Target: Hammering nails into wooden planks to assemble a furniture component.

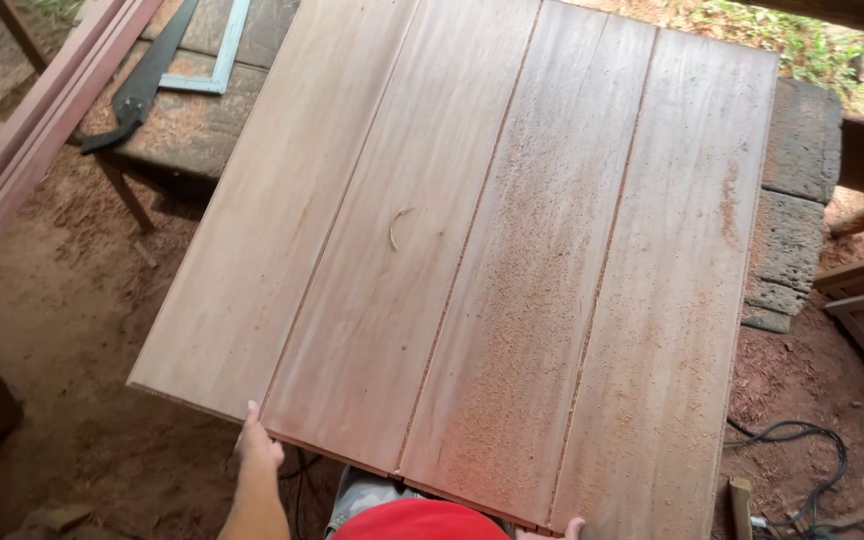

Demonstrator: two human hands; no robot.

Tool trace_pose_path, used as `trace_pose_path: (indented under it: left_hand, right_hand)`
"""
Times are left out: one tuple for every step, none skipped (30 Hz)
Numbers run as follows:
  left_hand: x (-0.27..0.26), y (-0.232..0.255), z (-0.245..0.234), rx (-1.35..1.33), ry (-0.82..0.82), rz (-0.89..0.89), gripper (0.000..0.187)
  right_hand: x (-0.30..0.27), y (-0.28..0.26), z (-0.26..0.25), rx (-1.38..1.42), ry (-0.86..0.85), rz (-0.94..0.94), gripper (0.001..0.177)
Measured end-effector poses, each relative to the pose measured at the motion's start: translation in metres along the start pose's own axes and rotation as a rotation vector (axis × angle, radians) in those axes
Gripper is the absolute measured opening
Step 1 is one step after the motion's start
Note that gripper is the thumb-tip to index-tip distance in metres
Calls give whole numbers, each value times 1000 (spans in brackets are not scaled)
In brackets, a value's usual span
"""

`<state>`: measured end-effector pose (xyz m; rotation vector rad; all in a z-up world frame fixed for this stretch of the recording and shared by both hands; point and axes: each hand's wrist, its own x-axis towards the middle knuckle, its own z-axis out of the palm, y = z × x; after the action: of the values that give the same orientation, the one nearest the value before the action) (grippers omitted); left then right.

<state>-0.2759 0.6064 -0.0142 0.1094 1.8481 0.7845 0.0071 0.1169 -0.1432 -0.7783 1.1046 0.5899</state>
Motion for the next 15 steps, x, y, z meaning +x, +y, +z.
trace_pose_path:
  left_hand:
    - [13, 10, -2, -69, -29, -11, 74]
    - [24, 4, -8, -57, -32, -17, 74]
    - [36, 0, -15, -56, -117, -41, 71]
    - [49, -1, -17, -61, -210, -61, 68]
    - [46, 1, -19, -55, -220, -63, 68]
    - [46, 8, -16, -53, -291, -85, 69]
    - [46, 16, -14, -49, -363, -107, 70]
    - [48, 20, -13, -38, -383, -106, 70]
    - [50, 24, -13, -65, -399, -146, 70]
    - [54, 28, -13, -97, -416, -189, 69]
    - [62, 29, -10, -90, -438, -189, 69]
    - [68, 28, -13, -142, -477, -217, 67]
    - [75, 26, -18, -194, -515, -246, 66]
    - [79, 25, -15, -196, -524, -253, 66]
    - [84, 22, -13, -219, -564, -273, 65]
  right_hand:
    - [15, 12, 26, 27, 10, -5, 88]
    - [-11, 14, 39, 34, 19, -13, 88]
    - [-38, 16, 51, -47, -63, -72, 88]
    - [-61, 22, 70, -124, -154, -132, 89]
    - [-30, 14, 15, -116, -154, -141, 89]
    - [7, 12, -14, -92, -449, -134, 87]
    - [54, 15, -16, -61, -745, -137, 86]
    - [35, 13, 0, -46, -748, -155, 86]
    - [15, 13, 15, -190, -432, -123, 89]
    - [-5, 11, 33, -323, -115, -88, 93]
    - [-24, 19, 54, -306, -122, -104, 93]
    - [-47, 24, 71, -154, -70, -185, 80]
    - [-70, 30, 88, 5, -25, -268, 67]
    - [-62, 27, 88, 7, -29, -279, 67]
    - [-54, 23, 88, -68, 34, -290, 66]
